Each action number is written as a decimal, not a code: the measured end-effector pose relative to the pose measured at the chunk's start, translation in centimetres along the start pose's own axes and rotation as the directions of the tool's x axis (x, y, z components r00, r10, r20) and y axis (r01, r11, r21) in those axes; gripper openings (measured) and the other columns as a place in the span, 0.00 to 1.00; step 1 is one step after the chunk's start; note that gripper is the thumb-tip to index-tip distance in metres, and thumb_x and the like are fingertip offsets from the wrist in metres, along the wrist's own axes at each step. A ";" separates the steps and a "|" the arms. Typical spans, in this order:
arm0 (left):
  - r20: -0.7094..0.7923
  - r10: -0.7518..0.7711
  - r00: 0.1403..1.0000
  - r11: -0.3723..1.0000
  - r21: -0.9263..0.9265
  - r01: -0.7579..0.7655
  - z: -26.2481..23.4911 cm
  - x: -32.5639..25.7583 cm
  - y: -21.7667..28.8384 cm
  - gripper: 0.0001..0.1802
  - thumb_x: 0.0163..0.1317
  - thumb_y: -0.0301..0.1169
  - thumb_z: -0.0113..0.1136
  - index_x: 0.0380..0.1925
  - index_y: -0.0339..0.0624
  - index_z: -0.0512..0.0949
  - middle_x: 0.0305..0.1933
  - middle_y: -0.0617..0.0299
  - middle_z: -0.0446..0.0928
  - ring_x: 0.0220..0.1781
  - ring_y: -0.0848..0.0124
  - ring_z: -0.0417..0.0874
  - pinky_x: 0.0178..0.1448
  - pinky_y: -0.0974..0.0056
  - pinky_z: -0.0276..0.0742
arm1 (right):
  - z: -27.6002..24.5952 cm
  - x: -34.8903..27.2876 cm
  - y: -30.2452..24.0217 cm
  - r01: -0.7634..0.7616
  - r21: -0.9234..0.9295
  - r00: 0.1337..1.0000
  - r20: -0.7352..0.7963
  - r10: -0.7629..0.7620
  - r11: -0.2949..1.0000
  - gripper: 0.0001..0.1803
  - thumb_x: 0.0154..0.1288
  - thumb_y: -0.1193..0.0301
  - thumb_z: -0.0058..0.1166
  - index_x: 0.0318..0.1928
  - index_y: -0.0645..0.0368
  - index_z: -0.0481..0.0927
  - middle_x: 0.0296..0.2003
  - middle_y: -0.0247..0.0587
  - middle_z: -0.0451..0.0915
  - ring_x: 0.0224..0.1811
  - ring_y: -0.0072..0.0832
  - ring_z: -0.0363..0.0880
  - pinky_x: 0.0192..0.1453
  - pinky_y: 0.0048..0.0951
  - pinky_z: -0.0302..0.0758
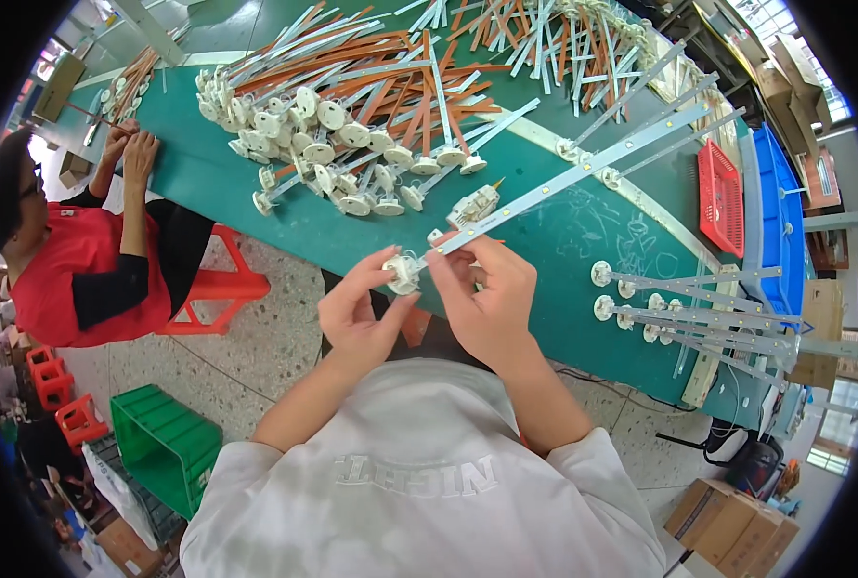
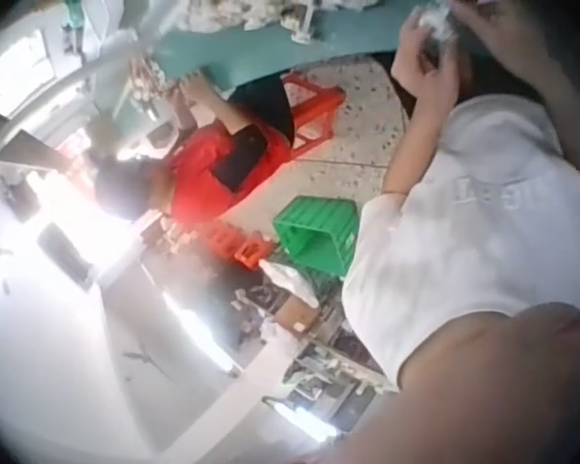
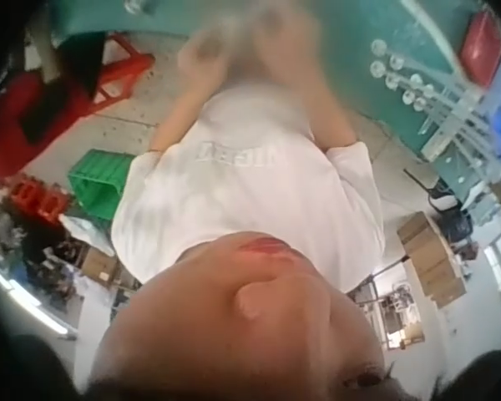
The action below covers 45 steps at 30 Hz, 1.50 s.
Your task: Assembling LED light components by applying hot glue to plastic bases and attaching strips.
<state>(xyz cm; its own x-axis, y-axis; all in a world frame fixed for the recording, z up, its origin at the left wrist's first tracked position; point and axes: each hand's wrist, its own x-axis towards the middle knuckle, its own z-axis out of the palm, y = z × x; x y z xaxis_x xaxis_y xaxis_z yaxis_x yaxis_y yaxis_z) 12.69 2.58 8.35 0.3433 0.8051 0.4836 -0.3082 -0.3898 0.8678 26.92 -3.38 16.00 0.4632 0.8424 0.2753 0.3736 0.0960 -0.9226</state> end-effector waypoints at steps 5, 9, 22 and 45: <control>0.099 0.140 0.985 0.933 0.321 -0.165 1.0 2.6 -0.3 0.24 0.44 0.20 0.73 0.44 0.35 0.77 0.50 0.47 0.80 0.52 0.55 0.82 0.56 0.58 0.77 | -1.3 1.1 2.0 -0.080 -0.103 0.978 -0.201 0.058 0.991 0.06 0.61 0.77 0.59 0.37 0.68 0.82 0.25 0.35 0.79 0.26 0.13 0.73 0.26 0.17 0.72; 0.206 0.217 0.954 0.843 0.453 -0.290 -2.5 4.7 -2.5 0.08 0.51 0.20 0.65 0.31 0.34 0.77 0.36 0.50 0.82 0.38 0.58 0.83 0.43 0.61 0.79 | -5.2 6.4 7.1 -0.106 -0.525 0.875 -0.453 -0.172 0.845 0.12 0.63 0.66 0.58 0.30 0.64 0.81 0.21 0.39 0.80 0.23 0.26 0.78 0.30 0.29 0.73; 0.255 0.252 0.933 0.771 0.530 -0.353 -4.8 4.9 -5.9 0.10 0.51 0.18 0.58 0.14 0.37 0.70 0.17 0.57 0.71 0.18 0.61 0.72 0.23 0.61 0.65 | -7.3 14.8 16.3 -0.210 -0.756 0.854 -0.451 -0.260 0.620 0.11 0.63 0.68 0.55 0.30 0.65 0.80 0.25 0.49 0.82 0.26 0.44 0.81 0.33 0.40 0.74; 0.224 0.012 0.975 0.883 0.455 -0.116 -0.2 7.5 -1.1 0.09 0.50 0.23 0.69 0.21 0.36 0.76 0.24 0.58 0.78 0.24 0.68 0.78 0.31 0.68 0.72 | -12.8 -15.9 5.2 -0.135 -0.361 0.616 -0.760 -0.208 0.923 0.10 0.57 0.85 0.49 0.21 0.62 0.69 0.19 0.30 0.66 0.22 0.20 0.63 0.24 0.24 0.57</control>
<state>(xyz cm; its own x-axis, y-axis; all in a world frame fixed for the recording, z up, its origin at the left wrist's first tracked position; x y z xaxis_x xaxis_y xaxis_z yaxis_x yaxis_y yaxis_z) 15.43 9.10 11.01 0.5292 0.6799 0.5077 0.0915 -0.6406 0.7624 31.74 -23.07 10.30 0.8184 0.0962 0.5666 0.5728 -0.2163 -0.7906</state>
